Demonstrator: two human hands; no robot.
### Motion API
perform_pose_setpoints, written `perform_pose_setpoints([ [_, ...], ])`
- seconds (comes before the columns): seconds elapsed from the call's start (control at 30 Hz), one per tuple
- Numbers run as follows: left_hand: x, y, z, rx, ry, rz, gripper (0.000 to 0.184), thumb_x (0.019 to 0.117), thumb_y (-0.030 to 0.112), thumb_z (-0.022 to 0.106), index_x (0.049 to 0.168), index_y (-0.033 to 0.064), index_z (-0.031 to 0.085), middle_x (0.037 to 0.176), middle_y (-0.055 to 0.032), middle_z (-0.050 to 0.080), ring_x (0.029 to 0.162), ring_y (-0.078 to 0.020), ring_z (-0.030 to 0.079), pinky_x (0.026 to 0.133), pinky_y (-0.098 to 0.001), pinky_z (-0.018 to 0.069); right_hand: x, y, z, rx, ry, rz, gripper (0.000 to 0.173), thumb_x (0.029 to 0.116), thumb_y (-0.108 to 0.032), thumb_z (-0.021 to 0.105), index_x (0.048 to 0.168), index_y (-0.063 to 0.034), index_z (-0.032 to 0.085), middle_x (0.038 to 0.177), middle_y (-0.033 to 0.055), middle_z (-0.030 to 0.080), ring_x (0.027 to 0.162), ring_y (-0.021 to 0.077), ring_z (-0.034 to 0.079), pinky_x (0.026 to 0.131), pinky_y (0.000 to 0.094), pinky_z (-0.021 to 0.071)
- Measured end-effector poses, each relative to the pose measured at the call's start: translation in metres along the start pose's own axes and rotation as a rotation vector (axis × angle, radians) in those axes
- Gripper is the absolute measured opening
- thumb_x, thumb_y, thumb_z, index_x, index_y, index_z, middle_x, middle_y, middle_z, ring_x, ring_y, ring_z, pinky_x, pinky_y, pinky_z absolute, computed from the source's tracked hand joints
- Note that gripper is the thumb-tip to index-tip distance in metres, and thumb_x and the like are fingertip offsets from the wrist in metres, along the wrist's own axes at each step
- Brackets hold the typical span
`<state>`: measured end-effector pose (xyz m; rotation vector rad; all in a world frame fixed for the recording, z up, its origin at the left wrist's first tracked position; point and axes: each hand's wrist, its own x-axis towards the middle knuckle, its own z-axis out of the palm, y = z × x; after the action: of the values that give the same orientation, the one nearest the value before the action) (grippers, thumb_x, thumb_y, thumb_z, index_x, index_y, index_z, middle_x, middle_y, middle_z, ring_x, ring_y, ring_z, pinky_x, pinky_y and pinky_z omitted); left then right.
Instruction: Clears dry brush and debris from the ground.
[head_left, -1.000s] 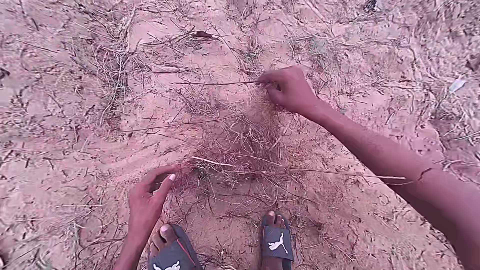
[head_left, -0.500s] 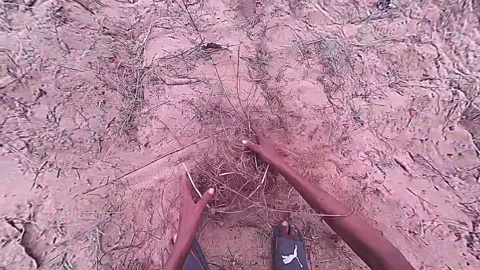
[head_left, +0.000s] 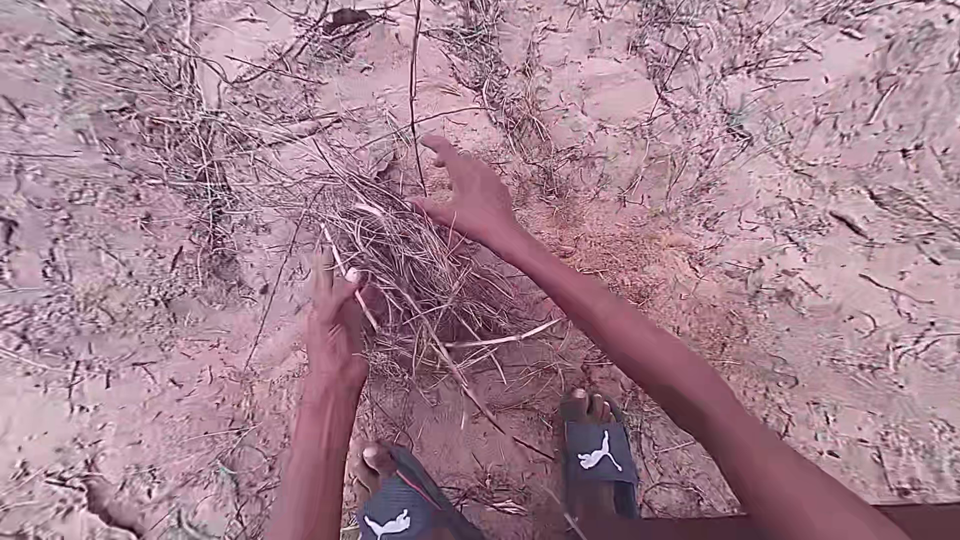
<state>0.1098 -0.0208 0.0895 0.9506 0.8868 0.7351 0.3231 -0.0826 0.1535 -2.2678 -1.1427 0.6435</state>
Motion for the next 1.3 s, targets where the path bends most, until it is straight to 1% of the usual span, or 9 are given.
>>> perform_pose_setpoints([
  [0.17,0.059,0.014,0.059,0.211,-0.358,-0.013,0.081,0.0980,0.021,0.060,0.165,0.0183,0.014,0.163,-0.0128,0.029,0.133,-0.0210,0.052,0.098,-0.0386,0.0548,0.001,0.068,-0.058,0.546,0.197,0.152,0.041,0.1121,-0.035,0.037,0.138,-0.0093,0.054,0.116,0.0016,0.066,0.097,0.0013,0.061,0.080,0.0197,0.0498],
  [0.27,0.047,0.032,0.048,0.266,-0.322,-0.154,0.063,0.1037,0.019,0.055,0.161,0.0199,0.028,0.152,-0.0163,0.043,0.118,-0.0303,0.062,0.087,-0.0484,0.0595,-0.023,0.050,-0.065,0.286,0.261,0.142,0.058,0.1062,-0.044,0.048,0.153,-0.0094,0.044,0.140,0.0123,0.061,0.125,0.0184,0.059,0.102,0.0393,0.0485],
  [0.37,-0.014,0.053,-0.001,0.334,-0.295,-0.205,0.044,0.1056,0.024,0.049,0.149,0.0194,0.050,0.133,-0.0094,0.064,0.103,-0.0201,0.071,0.079,-0.0366,0.0616,-0.054,0.006,-0.017,-0.112,0.240,-0.279,0.086,0.0881,-0.063,0.066,0.153,-0.0096,0.048,0.152,0.0231,0.049,0.140,0.0425,0.045,0.106,0.0620,0.0408],
  [0.47,-0.071,0.065,-0.059,0.200,-0.172,-0.202,0.039,0.1051,0.021,0.037,0.129,0.0072,0.064,0.123,-0.0122,0.073,0.104,-0.0229,0.075,0.078,-0.0350,0.0647,-0.109,0.008,0.064,-0.343,-0.109,-0.654,0.081,0.0785,-0.056,0.079,0.152,-0.0339,0.052,0.165,0.0168,0.036,0.152,0.0521,0.023,0.106,0.0780,0.0277],
  [0.57,-0.102,0.059,-0.089,0.180,0.114,-0.232,0.037,0.1044,0.016,0.032,0.123,0.0050,0.063,0.118,-0.0133,0.074,0.102,-0.0245,0.075,0.080,-0.0349,0.0640,-0.135,0.073,0.108,-0.442,-0.651,-0.875,0.073,0.0912,-0.032,0.075,0.157,-0.0265,0.045,0.172,0.0125,0.020,0.158,0.0454,0.008,0.115,0.0792,0.0113],
  [0.77,-0.125,0.036,-0.126,0.211,0.401,-0.259,0.034,0.1042,0.017,0.035,0.127,0.0071,0.059,0.116,-0.0068,0.075,0.100,-0.0197,0.075,0.077,-0.0332,0.0634,-0.013,0.107,0.070,-0.638,-0.231,-1.227,0.038,0.0974,-0.021,0.063,0.134,-0.0160,0.068,0.160,0.0142,0.045,0.148,0.0476,0.037,0.110,0.0798,0.0225],
  [1.07,-0.125,0.016,-0.117,0.205,0.359,-0.216,0.030,0.1057,0.015,0.036,0.123,0.0091,0.060,0.115,-0.0048,0.075,0.096,-0.0172,0.076,0.072,-0.0300,0.0630,0.128,0.096,-0.037,-0.880,-0.002,-0.382,0.065,0.0867,0.012,0.063,0.144,-0.0174,0.060,0.169,0.0186,0.025,0.153,0.0557,0.014,0.110,0.0825,0.0206],
  [1.2,-0.127,0.010,-0.128,0.310,0.371,-0.198,0.028,0.1040,0.015,0.039,0.125,0.0112,0.058,0.117,-0.0010,0.073,0.100,-0.0150,0.074,0.076,-0.0304,0.0621,0.027,0.092,-0.019,-0.817,-0.077,-0.740,0.053,0.0933,-0.002,0.062,0.145,-0.0117,0.057,0.160,0.0255,0.040,0.147,0.0535,0.032,0.112,0.0708,0.0310],
  [1.3,-0.124,0.002,-0.126,0.333,0.370,-0.236,0.027,0.1042,0.016,0.040,0.125,0.0113,0.057,0.117,-0.0002,0.072,0.099,-0.0137,0.073,0.075,-0.0293,0.0615,-0.108,0.127,-0.005,-0.625,-0.538,-0.994,0.053,0.1046,-0.027,0.056,0.157,-0.0274,0.046,0.154,0.0217,0.049,0.134,0.0473,0.052,0.100,0.0617,0.0469],
])
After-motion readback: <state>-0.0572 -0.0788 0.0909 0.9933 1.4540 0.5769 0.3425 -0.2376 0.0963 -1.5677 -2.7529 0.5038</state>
